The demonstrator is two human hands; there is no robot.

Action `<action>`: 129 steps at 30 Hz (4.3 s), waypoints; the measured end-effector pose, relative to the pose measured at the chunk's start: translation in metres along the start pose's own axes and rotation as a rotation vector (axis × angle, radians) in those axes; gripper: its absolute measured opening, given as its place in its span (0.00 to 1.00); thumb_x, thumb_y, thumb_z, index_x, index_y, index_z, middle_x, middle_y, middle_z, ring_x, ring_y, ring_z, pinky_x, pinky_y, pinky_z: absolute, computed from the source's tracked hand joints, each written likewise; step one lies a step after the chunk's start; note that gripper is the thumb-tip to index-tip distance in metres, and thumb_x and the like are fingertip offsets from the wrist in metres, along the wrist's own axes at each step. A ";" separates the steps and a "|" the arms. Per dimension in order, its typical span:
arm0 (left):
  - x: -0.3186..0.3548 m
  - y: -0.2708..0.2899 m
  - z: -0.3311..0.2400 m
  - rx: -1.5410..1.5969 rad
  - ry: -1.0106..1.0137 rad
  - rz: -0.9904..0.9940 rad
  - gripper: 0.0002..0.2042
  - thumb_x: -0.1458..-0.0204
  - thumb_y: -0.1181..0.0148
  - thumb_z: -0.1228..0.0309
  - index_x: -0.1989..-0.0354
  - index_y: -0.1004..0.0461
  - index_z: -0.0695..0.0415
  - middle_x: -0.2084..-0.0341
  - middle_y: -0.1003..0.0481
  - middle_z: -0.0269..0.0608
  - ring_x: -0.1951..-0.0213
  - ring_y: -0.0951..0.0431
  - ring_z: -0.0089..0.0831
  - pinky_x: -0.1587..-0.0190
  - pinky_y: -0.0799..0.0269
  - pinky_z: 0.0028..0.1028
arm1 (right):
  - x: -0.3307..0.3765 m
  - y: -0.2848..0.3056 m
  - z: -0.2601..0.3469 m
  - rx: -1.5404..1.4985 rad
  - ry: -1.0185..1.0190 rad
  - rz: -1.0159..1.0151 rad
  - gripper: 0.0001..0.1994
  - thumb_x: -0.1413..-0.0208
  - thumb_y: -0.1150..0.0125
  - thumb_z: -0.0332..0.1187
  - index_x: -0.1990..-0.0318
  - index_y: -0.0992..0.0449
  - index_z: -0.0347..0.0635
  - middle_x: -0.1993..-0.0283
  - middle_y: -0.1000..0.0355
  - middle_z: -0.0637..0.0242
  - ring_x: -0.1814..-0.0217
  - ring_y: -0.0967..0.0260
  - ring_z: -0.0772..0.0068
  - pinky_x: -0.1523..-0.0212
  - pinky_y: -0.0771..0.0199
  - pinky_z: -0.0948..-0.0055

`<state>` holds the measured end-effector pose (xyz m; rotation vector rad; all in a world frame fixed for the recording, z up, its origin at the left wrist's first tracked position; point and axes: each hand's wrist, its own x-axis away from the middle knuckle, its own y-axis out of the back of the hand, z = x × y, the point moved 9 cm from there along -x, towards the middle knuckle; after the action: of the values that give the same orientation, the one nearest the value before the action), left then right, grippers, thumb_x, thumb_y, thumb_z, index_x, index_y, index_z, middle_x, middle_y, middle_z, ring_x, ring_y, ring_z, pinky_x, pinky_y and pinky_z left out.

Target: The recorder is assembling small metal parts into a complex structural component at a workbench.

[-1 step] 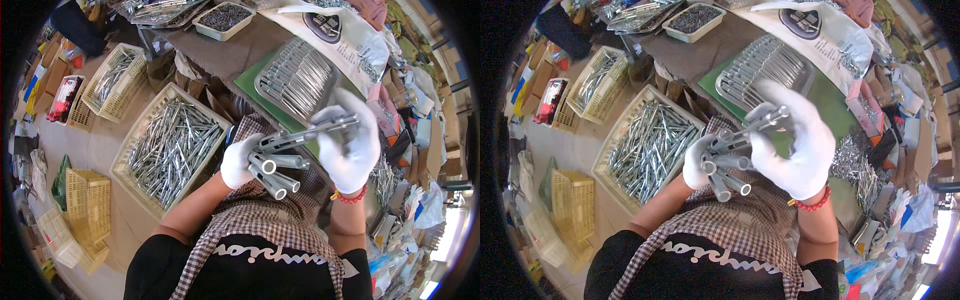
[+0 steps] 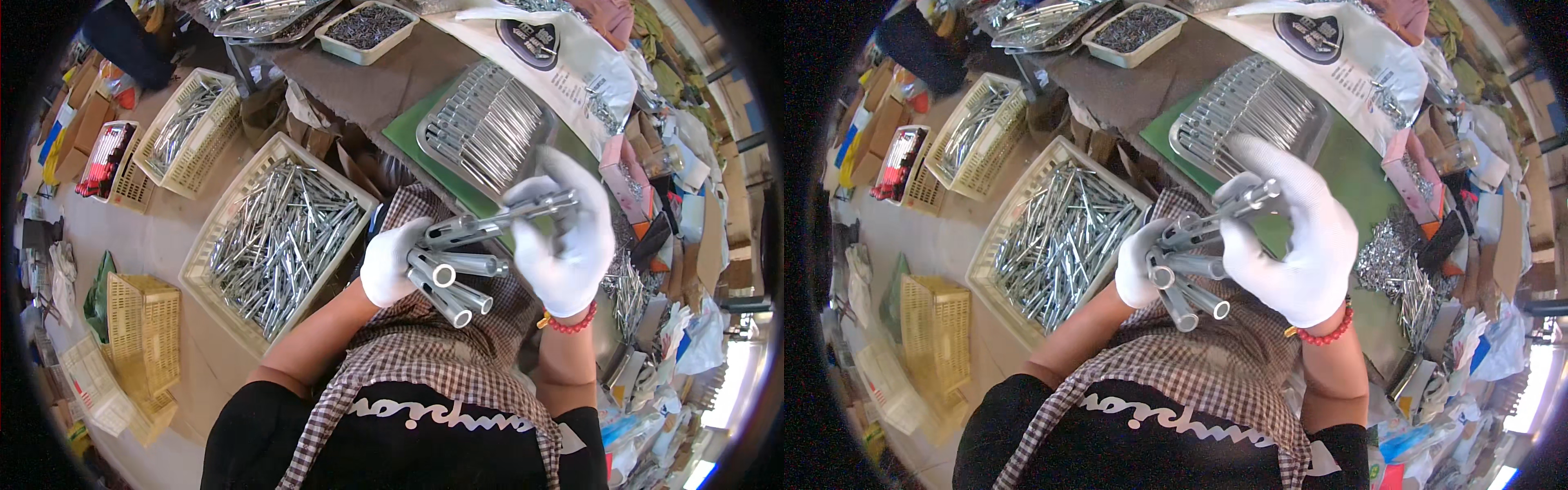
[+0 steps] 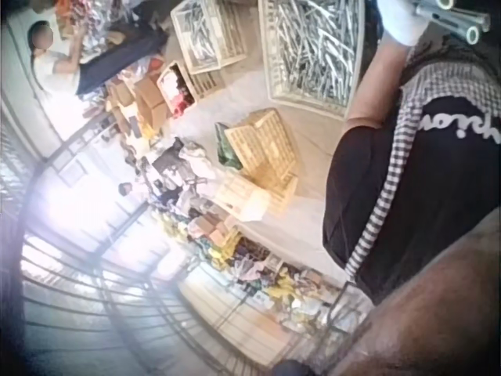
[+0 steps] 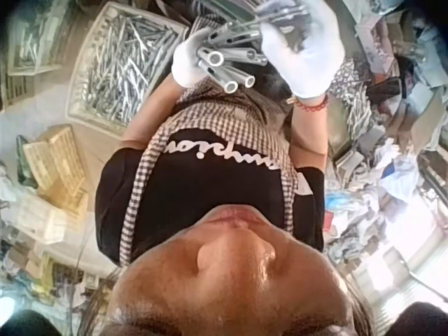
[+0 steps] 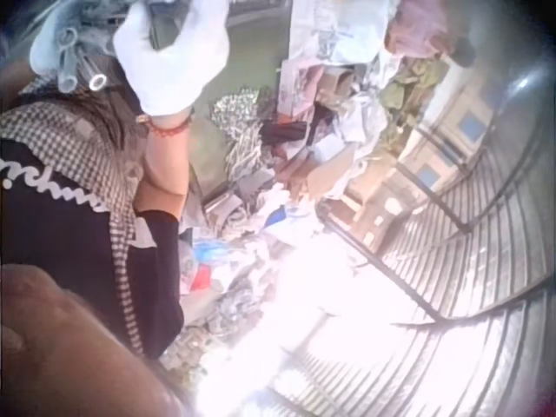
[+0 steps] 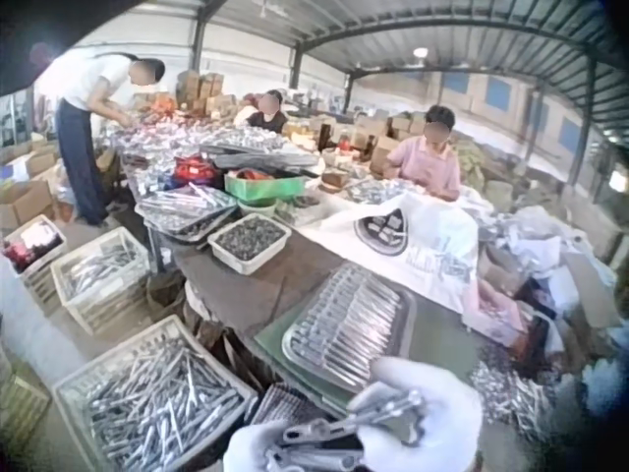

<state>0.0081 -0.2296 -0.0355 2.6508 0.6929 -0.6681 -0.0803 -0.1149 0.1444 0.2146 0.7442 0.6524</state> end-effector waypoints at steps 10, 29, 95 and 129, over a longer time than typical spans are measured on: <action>-0.012 0.002 -0.038 -0.140 -0.224 0.014 0.27 0.63 0.31 0.70 0.51 0.31 0.65 0.74 0.27 0.48 0.72 0.24 0.48 0.69 0.28 0.37 | 0.008 -0.011 0.015 0.296 0.170 0.155 0.36 0.63 0.36 0.21 0.38 0.32 0.37 0.65 0.21 0.60 0.68 0.22 0.60 0.64 0.23 0.70; 0.005 -0.005 -0.001 0.143 0.175 0.043 0.23 0.58 0.31 0.69 0.53 0.29 0.63 0.74 0.25 0.51 0.71 0.22 0.48 0.68 0.26 0.35 | -0.061 -0.030 -0.105 0.889 -0.023 0.128 0.09 0.48 0.37 0.35 0.61 0.20 0.46 0.60 0.25 0.57 0.56 0.28 0.53 0.53 0.28 0.59; 0.029 0.009 0.030 0.774 0.753 -0.051 0.11 0.37 0.54 0.65 0.57 0.29 0.60 0.66 0.25 0.39 0.65 0.22 0.31 0.59 0.21 0.32 | -0.002 -0.032 -0.040 -0.338 -0.414 0.237 0.16 0.50 0.35 0.30 0.53 0.23 0.37 0.52 0.27 0.61 0.53 0.31 0.73 0.48 0.33 0.74; 0.035 -0.008 0.033 1.320 0.885 -0.487 0.11 0.38 0.57 0.58 0.68 0.34 0.49 0.75 0.28 0.30 0.74 0.26 0.24 0.72 0.26 0.28 | -0.005 -0.005 0.001 -0.955 -0.197 -0.196 0.18 0.42 0.44 0.27 0.45 0.35 0.35 0.59 0.28 0.53 0.68 0.29 0.67 0.66 0.24 0.67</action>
<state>0.0189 -0.2237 -0.0826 4.0926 1.5642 0.1638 -0.0802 -0.1212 0.1457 -0.6550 0.2024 0.7214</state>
